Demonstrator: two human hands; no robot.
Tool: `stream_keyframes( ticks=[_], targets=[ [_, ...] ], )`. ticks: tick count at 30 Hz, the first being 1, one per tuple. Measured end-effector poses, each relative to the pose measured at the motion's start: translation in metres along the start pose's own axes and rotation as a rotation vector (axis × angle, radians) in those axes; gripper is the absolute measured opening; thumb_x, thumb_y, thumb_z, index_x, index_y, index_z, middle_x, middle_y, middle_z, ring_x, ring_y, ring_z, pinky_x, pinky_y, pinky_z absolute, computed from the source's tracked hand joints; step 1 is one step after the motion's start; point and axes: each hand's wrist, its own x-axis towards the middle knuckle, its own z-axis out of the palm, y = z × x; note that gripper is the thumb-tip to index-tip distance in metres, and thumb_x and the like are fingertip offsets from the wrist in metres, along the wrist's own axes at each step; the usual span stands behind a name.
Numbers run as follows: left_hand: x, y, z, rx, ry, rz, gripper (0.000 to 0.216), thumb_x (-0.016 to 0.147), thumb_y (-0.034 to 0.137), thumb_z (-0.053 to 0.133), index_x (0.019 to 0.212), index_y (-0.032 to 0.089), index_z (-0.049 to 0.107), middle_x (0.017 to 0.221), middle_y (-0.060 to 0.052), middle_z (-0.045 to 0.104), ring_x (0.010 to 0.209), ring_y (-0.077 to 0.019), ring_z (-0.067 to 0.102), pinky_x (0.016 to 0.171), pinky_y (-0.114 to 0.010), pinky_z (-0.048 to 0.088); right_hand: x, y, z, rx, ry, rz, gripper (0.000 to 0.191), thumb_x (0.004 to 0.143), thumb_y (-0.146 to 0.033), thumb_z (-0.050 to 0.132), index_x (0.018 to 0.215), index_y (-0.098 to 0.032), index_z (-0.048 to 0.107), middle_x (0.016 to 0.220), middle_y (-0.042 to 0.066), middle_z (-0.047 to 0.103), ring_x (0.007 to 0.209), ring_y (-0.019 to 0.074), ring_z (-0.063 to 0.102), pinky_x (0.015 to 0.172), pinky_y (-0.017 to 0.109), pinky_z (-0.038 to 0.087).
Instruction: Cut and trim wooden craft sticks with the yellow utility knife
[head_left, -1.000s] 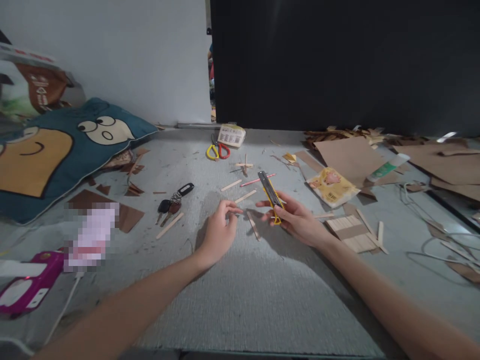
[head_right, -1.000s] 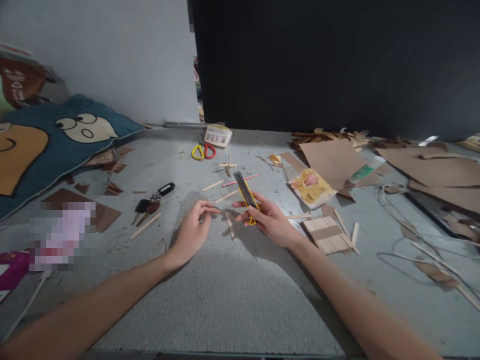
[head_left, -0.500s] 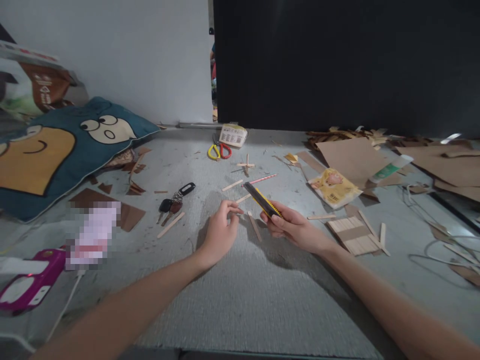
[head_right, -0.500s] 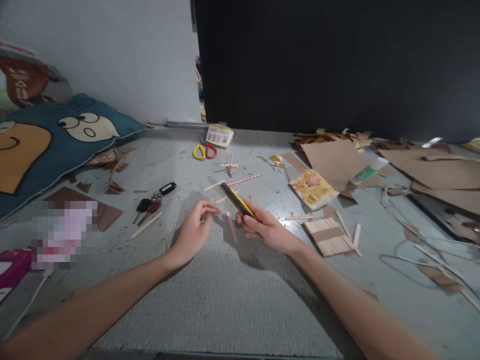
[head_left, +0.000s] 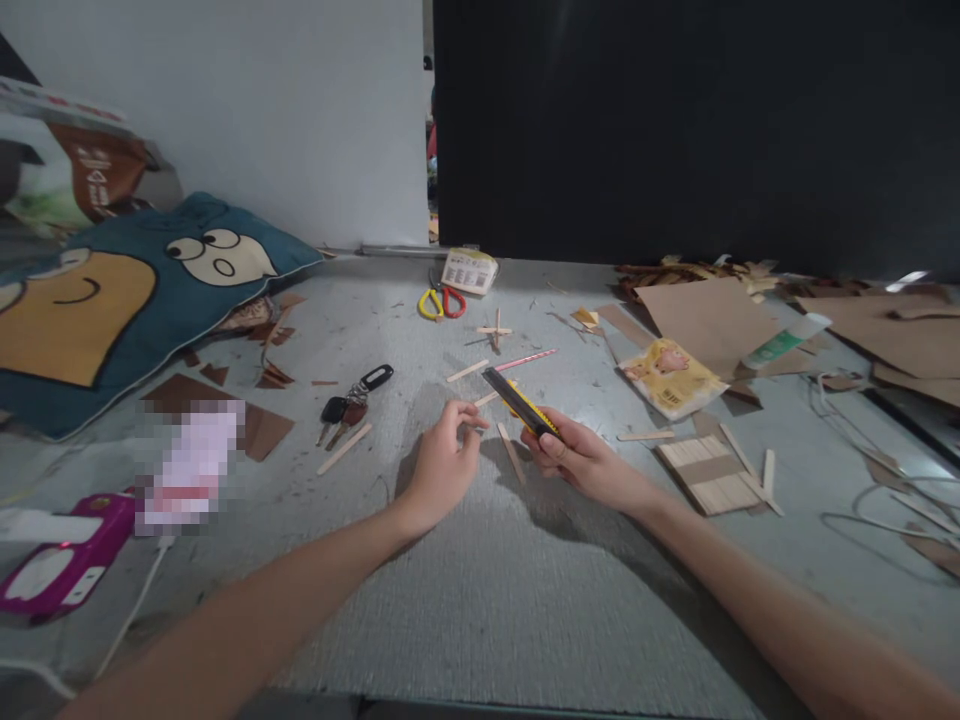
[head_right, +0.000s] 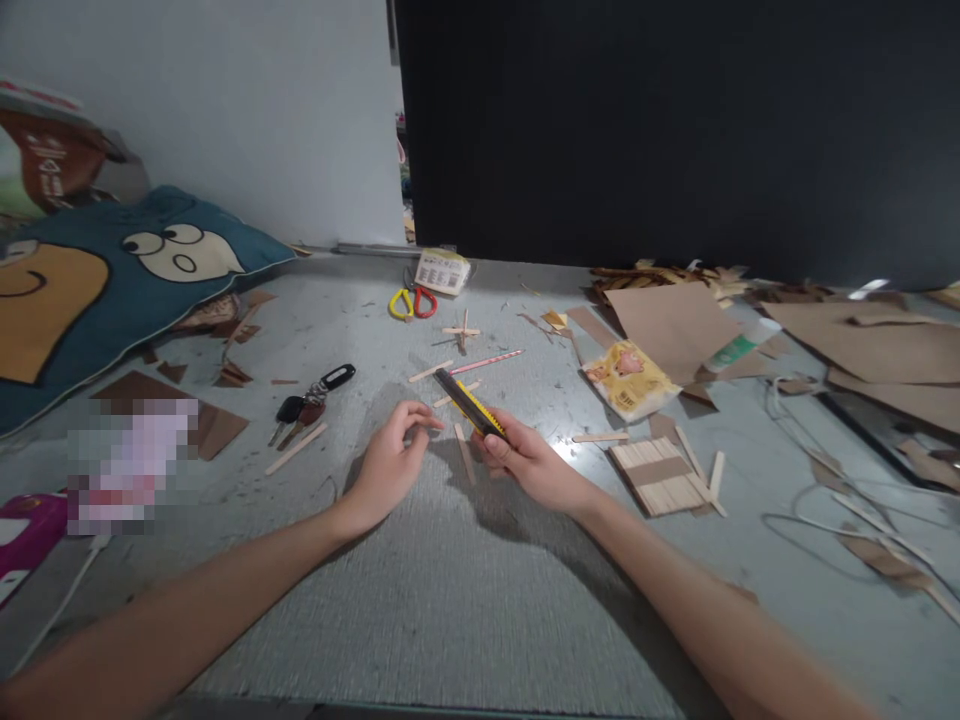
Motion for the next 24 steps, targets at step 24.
stream_keyframes(
  ticks=[24],
  targets=[
    [0.000,0.001,-0.001,-0.027,0.003,-0.024,0.019,0.094,0.010,0.049,0.105,0.024,0.056,0.104,-0.006,0.079,0.105,-0.0211,0.074,0.095,-0.036,0.051,-0.003,-0.008,0.017,0.137,0.028,0.115,0.042,0.094,-0.059,0.073,0.112,-0.023,0.057,0.081,-0.004,0.038,0.066,0.0126,0.030,0.055,0.028,0.022]
  ],
)
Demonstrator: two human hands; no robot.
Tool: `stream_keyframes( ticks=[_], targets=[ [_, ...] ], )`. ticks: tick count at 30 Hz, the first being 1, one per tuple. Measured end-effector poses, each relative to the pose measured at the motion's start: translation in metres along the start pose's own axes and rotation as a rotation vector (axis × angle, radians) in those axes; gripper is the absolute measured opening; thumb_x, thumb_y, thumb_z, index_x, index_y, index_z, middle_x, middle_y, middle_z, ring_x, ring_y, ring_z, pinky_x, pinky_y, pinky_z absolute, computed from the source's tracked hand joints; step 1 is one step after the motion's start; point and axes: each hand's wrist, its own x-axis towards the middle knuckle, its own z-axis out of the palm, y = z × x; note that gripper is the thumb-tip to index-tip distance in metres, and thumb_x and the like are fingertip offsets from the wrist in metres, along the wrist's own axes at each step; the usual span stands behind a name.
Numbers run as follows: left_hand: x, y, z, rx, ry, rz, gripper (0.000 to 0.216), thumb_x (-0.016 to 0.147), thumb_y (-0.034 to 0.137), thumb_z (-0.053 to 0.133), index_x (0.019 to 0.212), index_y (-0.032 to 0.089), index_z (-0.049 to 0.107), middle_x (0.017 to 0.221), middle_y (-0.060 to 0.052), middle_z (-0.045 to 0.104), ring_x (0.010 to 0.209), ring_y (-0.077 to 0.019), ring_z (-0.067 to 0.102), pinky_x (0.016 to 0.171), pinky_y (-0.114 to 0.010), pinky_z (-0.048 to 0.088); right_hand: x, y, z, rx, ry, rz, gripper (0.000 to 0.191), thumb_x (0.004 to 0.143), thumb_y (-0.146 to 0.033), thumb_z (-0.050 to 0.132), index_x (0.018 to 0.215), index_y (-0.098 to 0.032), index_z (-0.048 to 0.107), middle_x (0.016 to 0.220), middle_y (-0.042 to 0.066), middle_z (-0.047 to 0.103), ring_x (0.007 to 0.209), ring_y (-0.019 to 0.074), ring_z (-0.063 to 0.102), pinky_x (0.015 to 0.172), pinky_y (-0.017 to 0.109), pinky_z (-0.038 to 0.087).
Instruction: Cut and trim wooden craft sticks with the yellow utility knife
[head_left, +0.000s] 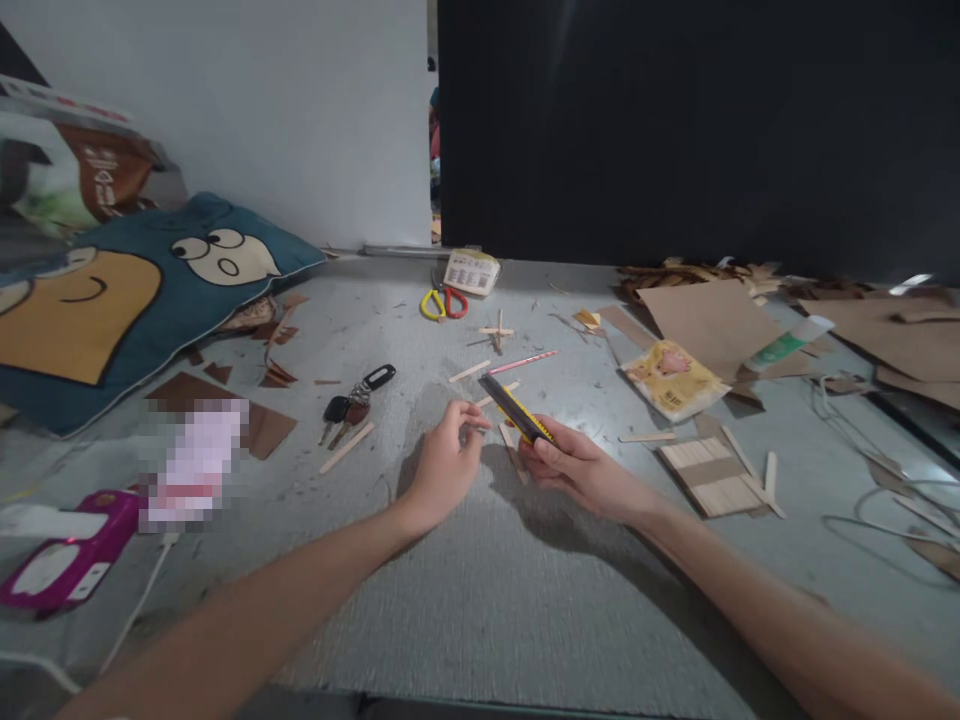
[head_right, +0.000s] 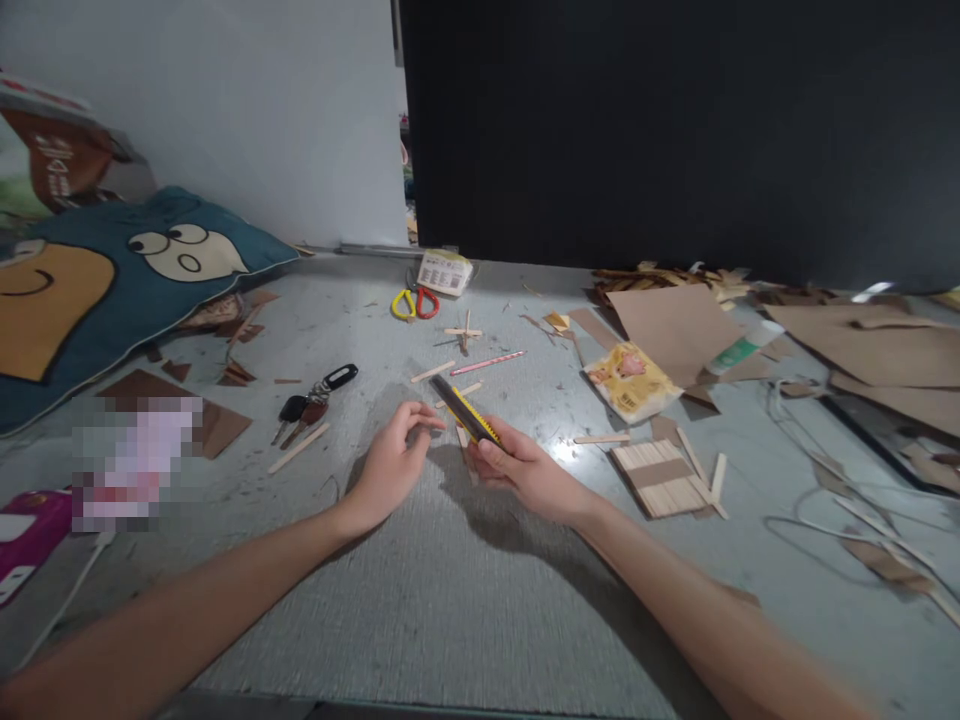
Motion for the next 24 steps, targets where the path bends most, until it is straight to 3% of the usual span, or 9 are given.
stream_keyframes(
  ticks=[3,7,10,15,20,24],
  targets=[
    [0.000,0.002,0.000,-0.053,-0.031,-0.021,0.013,0.101,0.026,0.050,0.107,0.023,0.062,0.104,-0.007,0.079,0.105,-0.0230,0.074,0.096,-0.037,0.052,0.001,-0.001,0.002,0.096,0.041,0.023,0.043,0.090,-0.055,0.080,0.110,-0.023,0.059,0.084,-0.003,0.043,0.066,0.0115,0.031,0.056,0.027,0.025],
    [-0.001,0.007,0.008,-0.337,-0.163,-0.036,0.041,0.101,0.058,0.056,0.108,0.020,0.069,0.113,-0.010,0.078,0.111,-0.0259,0.072,0.101,-0.039,0.052,0.002,-0.002,0.006,0.100,0.018,0.020,0.043,0.092,-0.056,0.077,0.113,-0.022,0.062,0.081,-0.003,0.045,0.065,0.0113,0.033,0.057,0.027,0.031],
    [-0.003,0.011,0.017,-0.580,-0.176,-0.123,0.055,0.092,0.072,0.064,0.105,0.018,0.069,0.112,-0.012,0.078,0.114,-0.0284,0.072,0.103,-0.041,0.054,0.001,-0.001,0.009,0.067,-0.048,0.038,0.047,0.095,-0.058,0.073,0.123,-0.021,0.062,0.077,-0.005,0.043,0.061,0.0108,0.030,0.056,0.027,0.032],
    [-0.004,0.007,0.024,-0.759,-0.045,-0.160,0.050,0.091,0.071,0.066,0.101,0.022,0.059,0.104,-0.011,0.079,0.112,-0.0274,0.074,0.098,-0.042,0.059,0.004,0.007,0.013,0.044,-0.045,0.041,0.054,0.093,-0.062,0.073,0.127,-0.022,0.060,0.073,-0.007,0.033,0.060,0.0109,0.021,0.053,0.026,0.019],
    [0.001,-0.006,0.025,-0.649,0.069,-0.201,0.044,0.100,0.068,0.054,0.097,0.025,0.051,0.097,-0.007,0.076,0.107,-0.0230,0.076,0.091,-0.037,0.062,0.008,0.013,0.020,0.034,-0.064,0.026,0.062,0.094,-0.066,0.070,0.139,-0.026,0.056,0.076,-0.006,0.030,0.064,0.0128,0.026,0.055,0.026,0.022],
    [0.003,-0.008,0.026,-0.662,0.075,-0.174,0.042,0.101,0.067,0.052,0.097,0.025,0.050,0.097,-0.008,0.076,0.108,-0.0250,0.076,0.090,-0.038,0.062,0.012,0.017,0.024,-0.018,-0.016,-0.027,0.068,0.094,-0.068,0.068,0.144,-0.023,0.055,0.076,-0.006,0.031,0.064,0.0124,0.025,0.057,0.026,0.022]
  ],
)
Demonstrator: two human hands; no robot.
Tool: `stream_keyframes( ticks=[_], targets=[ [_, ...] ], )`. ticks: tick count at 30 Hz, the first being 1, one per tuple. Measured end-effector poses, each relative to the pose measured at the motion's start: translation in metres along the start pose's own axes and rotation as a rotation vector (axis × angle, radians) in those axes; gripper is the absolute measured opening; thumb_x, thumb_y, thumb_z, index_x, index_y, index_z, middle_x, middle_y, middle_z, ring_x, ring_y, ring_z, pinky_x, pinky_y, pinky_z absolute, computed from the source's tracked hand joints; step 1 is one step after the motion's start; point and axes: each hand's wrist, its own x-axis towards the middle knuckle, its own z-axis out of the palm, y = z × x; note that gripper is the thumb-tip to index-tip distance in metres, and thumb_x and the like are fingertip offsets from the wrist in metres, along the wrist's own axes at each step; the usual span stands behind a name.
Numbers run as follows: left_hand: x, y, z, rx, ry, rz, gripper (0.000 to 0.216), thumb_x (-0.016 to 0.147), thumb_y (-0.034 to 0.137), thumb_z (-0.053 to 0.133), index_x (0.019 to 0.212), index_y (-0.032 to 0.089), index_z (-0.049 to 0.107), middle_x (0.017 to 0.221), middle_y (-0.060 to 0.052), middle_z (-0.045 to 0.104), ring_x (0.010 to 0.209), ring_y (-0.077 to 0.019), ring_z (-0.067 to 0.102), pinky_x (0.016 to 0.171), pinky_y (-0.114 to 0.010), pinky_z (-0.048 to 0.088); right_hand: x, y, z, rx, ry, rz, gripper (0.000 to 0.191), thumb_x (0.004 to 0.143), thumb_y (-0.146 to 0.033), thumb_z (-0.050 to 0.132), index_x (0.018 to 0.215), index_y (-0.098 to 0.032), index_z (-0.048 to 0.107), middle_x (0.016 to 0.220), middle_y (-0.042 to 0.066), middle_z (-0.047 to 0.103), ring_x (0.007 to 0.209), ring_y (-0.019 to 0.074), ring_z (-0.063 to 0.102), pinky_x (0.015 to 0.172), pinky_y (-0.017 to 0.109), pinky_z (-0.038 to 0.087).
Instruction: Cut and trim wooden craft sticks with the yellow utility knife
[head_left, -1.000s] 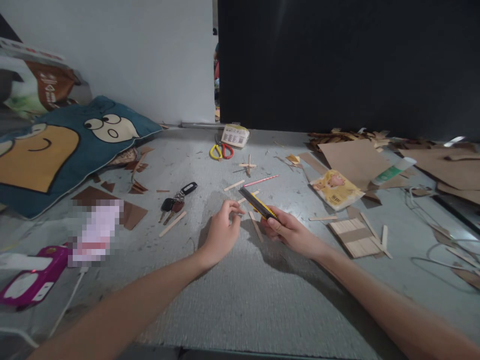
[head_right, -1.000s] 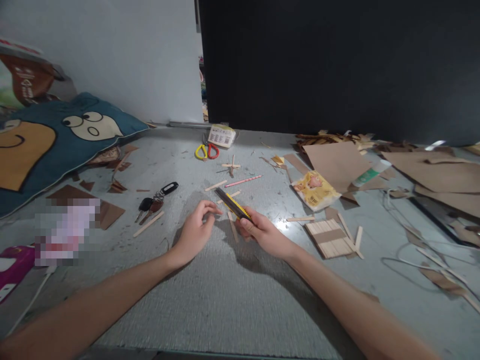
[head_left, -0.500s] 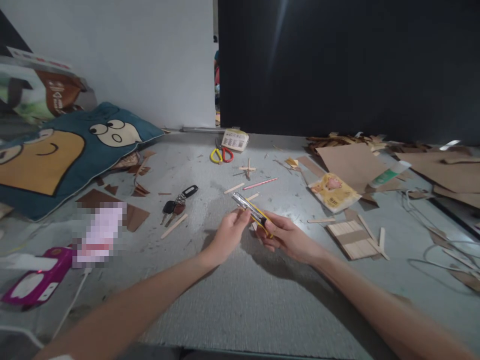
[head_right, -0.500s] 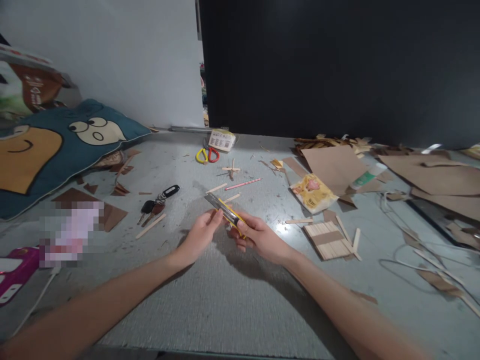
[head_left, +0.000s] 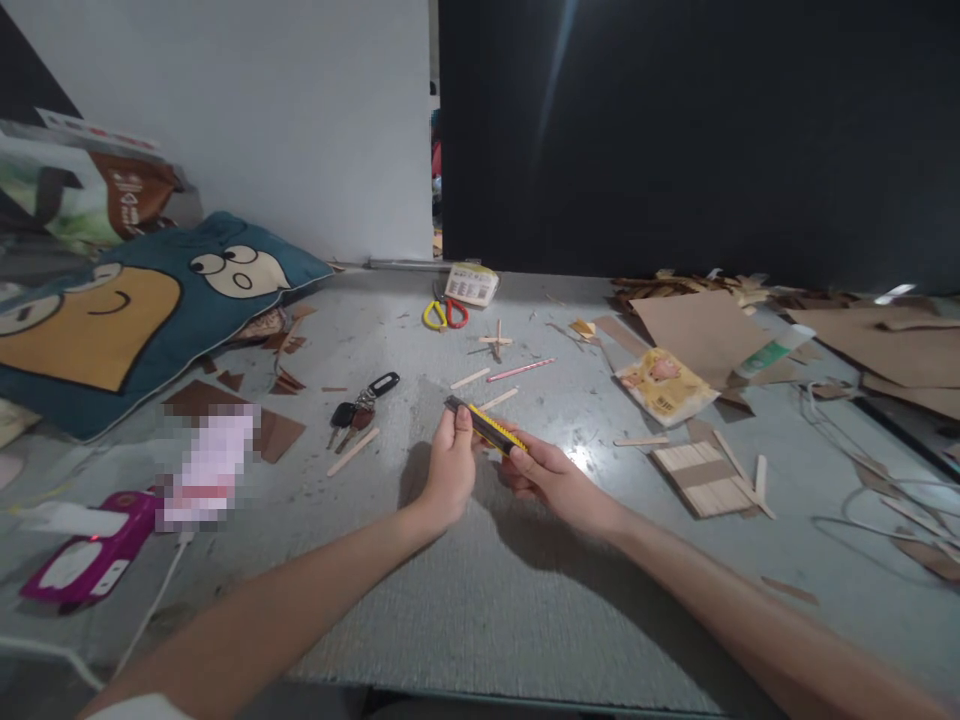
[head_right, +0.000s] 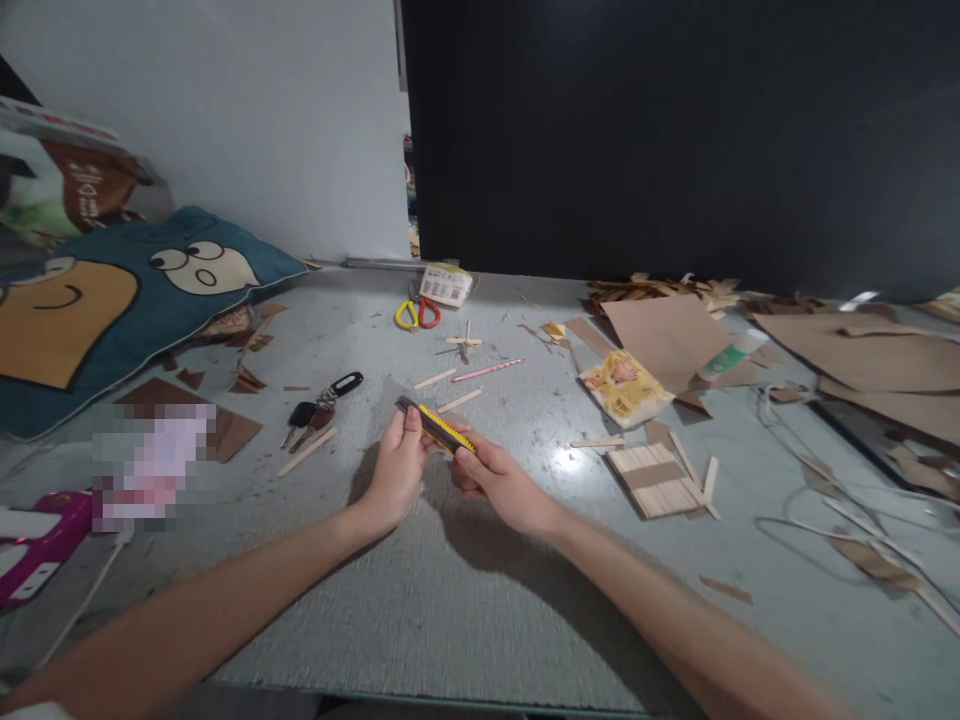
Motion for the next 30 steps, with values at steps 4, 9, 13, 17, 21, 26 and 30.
stream_keyframes(
  ticks=[4,9,13,17,21,26,30],
  targets=[
    [0.000,0.003,0.001,0.013,-0.006,-0.002,0.044,0.099,0.070,0.052,0.098,0.026,0.050,0.096,-0.007,0.076,0.110,-0.0257,0.075,0.090,-0.039,0.061,0.004,0.004,-0.001,-0.046,0.059,-0.021,0.069,0.092,-0.069,0.069,0.143,-0.023,0.057,0.077,-0.006,0.034,0.065,0.0127,0.029,0.058,0.026,0.023],
    [0.000,0.006,0.001,0.030,-0.007,0.020,0.049,0.096,0.073,0.055,0.094,0.025,0.049,0.102,-0.008,0.076,0.108,-0.0245,0.075,0.089,-0.037,0.060,0.003,0.000,-0.002,-0.058,0.062,-0.013,0.069,0.089,-0.070,0.072,0.138,-0.023,0.060,0.077,-0.005,0.034,0.066,0.0136,0.029,0.059,0.027,0.024],
    [-0.002,0.009,0.000,0.000,-0.038,0.013,0.046,0.097,0.070,0.058,0.096,0.024,0.053,0.102,-0.009,0.076,0.110,-0.0263,0.075,0.090,-0.038,0.060,-0.002,-0.007,-0.003,-0.059,0.067,0.000,0.065,0.088,-0.071,0.073,0.131,-0.023,0.062,0.078,-0.004,0.038,0.068,0.0140,0.030,0.057,0.027,0.025],
    [-0.007,0.011,0.002,-0.006,-0.069,0.020,0.052,0.090,0.075,0.064,0.097,0.024,0.057,0.102,-0.009,0.076,0.110,-0.0286,0.075,0.092,-0.041,0.060,-0.006,-0.010,-0.007,-0.012,0.043,0.062,0.053,0.087,-0.068,0.076,0.113,-0.022,0.065,0.082,-0.003,0.041,0.066,0.0127,0.029,0.055,0.026,0.024],
    [-0.008,0.011,0.004,-0.018,-0.092,0.044,0.062,0.082,0.082,0.068,0.093,0.022,0.059,0.101,-0.010,0.076,0.111,-0.0317,0.075,0.094,-0.043,0.060,-0.009,-0.010,-0.011,0.008,-0.010,0.090,0.046,0.089,-0.064,0.076,0.109,-0.024,0.064,0.081,-0.002,0.041,0.068,0.0141,0.033,0.057,0.027,0.029],
    [-0.009,0.013,0.005,-0.048,-0.094,0.091,0.060,0.083,0.081,0.069,0.092,0.022,0.060,0.099,-0.010,0.076,0.114,-0.0317,0.073,0.097,-0.044,0.060,-0.008,-0.012,-0.012,-0.029,-0.016,0.085,0.048,0.092,-0.068,0.071,0.105,-0.022,0.061,0.076,-0.004,0.037,0.065,0.0127,0.029,0.056,0.027,0.025],
    [-0.011,0.013,0.006,-0.006,-0.114,0.092,0.064,0.082,0.084,0.067,0.093,0.021,0.062,0.102,-0.012,0.076,0.114,-0.0323,0.073,0.096,-0.044,0.060,-0.005,-0.012,-0.009,-0.104,0.052,0.086,0.056,0.088,-0.075,0.070,0.090,-0.021,0.055,0.068,-0.008,0.031,0.059,0.0098,0.022,0.052,0.026,0.020]
  ],
)
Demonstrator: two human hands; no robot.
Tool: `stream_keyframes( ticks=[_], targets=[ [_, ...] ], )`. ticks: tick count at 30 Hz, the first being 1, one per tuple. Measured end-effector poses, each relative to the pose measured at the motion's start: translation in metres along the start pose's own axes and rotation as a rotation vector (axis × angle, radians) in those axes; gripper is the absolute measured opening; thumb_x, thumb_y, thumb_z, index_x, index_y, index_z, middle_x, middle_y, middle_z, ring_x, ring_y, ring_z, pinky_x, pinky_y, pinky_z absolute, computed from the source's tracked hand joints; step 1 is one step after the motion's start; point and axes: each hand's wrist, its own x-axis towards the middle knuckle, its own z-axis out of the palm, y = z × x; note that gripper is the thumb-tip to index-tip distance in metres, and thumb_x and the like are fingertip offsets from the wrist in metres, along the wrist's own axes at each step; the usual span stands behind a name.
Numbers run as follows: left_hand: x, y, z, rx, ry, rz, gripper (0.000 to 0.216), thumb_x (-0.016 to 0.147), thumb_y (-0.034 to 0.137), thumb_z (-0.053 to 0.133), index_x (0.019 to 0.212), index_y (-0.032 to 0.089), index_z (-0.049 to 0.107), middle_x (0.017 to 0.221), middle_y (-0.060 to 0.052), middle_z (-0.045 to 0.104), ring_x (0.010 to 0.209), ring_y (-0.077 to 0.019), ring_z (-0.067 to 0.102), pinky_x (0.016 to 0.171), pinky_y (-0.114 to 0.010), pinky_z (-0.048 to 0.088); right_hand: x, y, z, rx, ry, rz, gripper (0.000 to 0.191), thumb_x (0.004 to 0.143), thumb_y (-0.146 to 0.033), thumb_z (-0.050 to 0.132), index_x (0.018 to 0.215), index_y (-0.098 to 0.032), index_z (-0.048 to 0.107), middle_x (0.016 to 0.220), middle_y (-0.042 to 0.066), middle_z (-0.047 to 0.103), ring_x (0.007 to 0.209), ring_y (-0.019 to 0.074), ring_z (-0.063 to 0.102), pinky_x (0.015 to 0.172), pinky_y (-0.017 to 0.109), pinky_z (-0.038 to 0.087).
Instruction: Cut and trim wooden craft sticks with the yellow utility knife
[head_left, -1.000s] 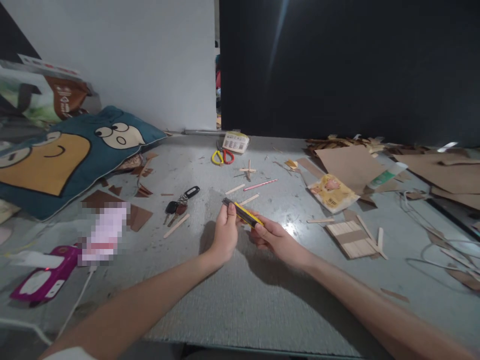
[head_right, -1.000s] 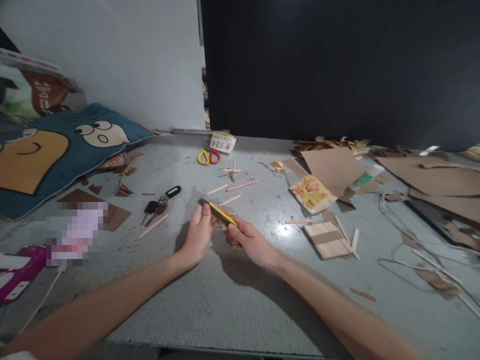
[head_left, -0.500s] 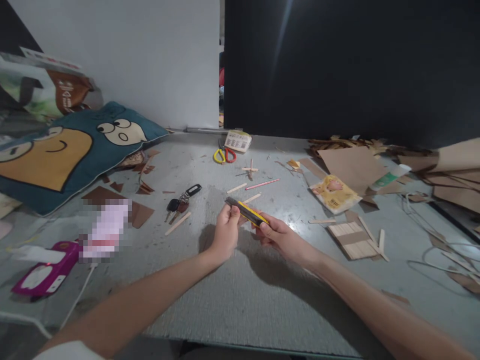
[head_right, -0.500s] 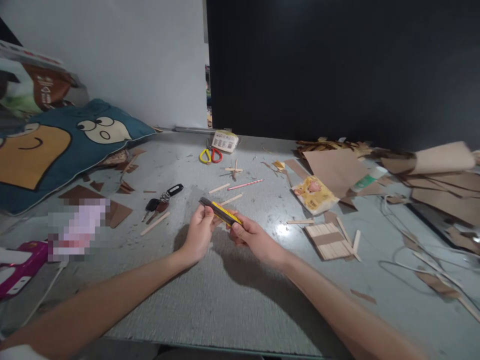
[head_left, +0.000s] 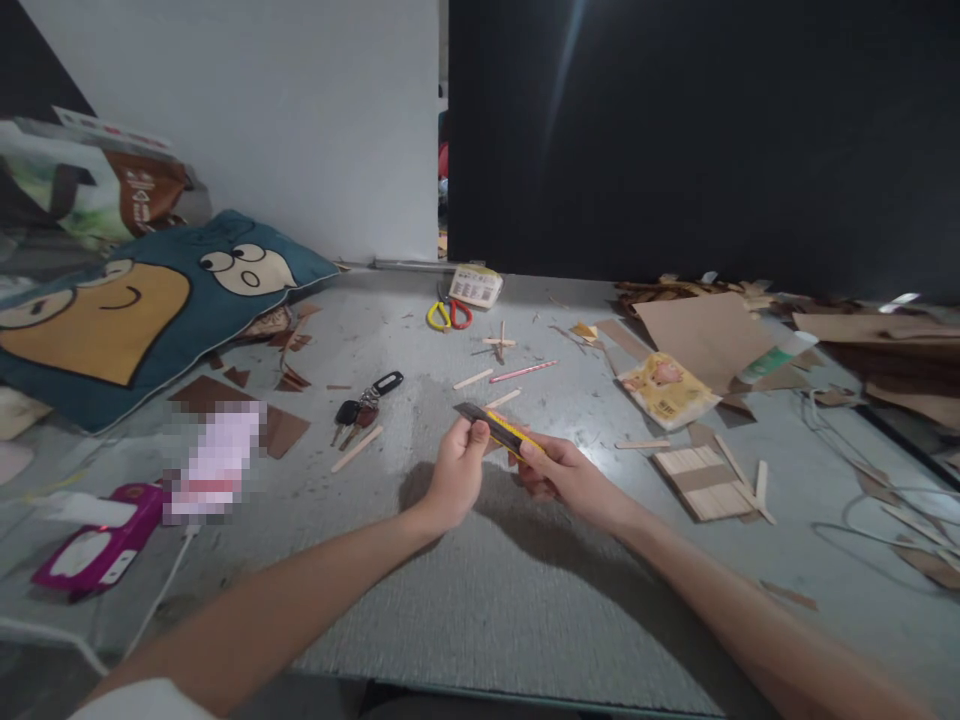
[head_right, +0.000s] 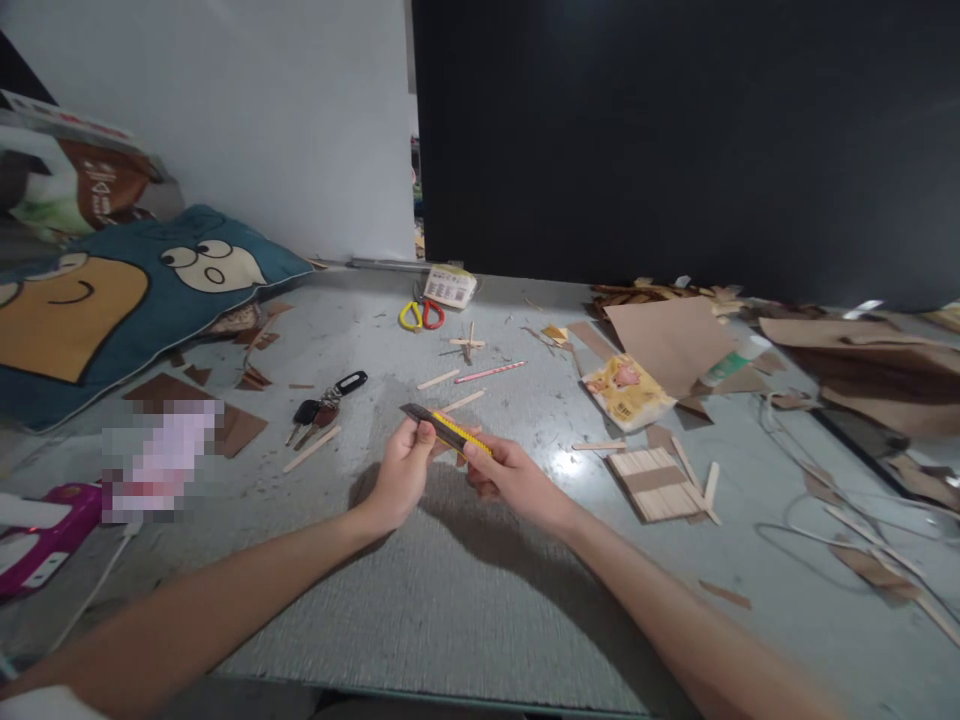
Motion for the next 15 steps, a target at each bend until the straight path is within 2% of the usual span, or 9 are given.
stream_keyframes(
  ticks=[4,8,15],
  targets=[
    [0.001,-0.001,0.000,0.041,0.027,-0.032,0.068,0.083,0.087,0.062,0.094,0.020,0.063,0.101,-0.011,0.077,0.110,-0.0307,0.074,0.095,-0.043,0.059,0.001,0.002,0.007,-0.092,0.088,-0.048,0.058,0.089,-0.079,0.063,0.092,-0.022,0.056,0.062,-0.010,0.030,0.053,0.0094,0.025,0.049,0.025,0.022],
    [0.002,-0.002,-0.002,0.025,0.012,-0.066,0.067,0.082,0.086,0.065,0.094,0.020,0.063,0.101,-0.011,0.078,0.108,-0.0302,0.074,0.095,-0.043,0.059,0.001,0.005,0.013,-0.135,0.113,-0.096,0.059,0.089,-0.081,0.062,0.095,-0.022,0.056,0.062,-0.009,0.034,0.052,0.0098,0.030,0.048,0.026,0.028],
    [0.001,-0.001,-0.003,-0.045,-0.013,-0.071,0.063,0.082,0.081,0.070,0.094,0.019,0.064,0.100,-0.013,0.077,0.117,-0.0331,0.073,0.099,-0.046,0.059,0.000,0.006,0.011,-0.134,0.079,-0.115,0.066,0.092,-0.079,0.059,0.122,-0.020,0.059,0.060,-0.011,0.032,0.050,0.0104,0.030,0.047,0.026,0.029]
  ],
)
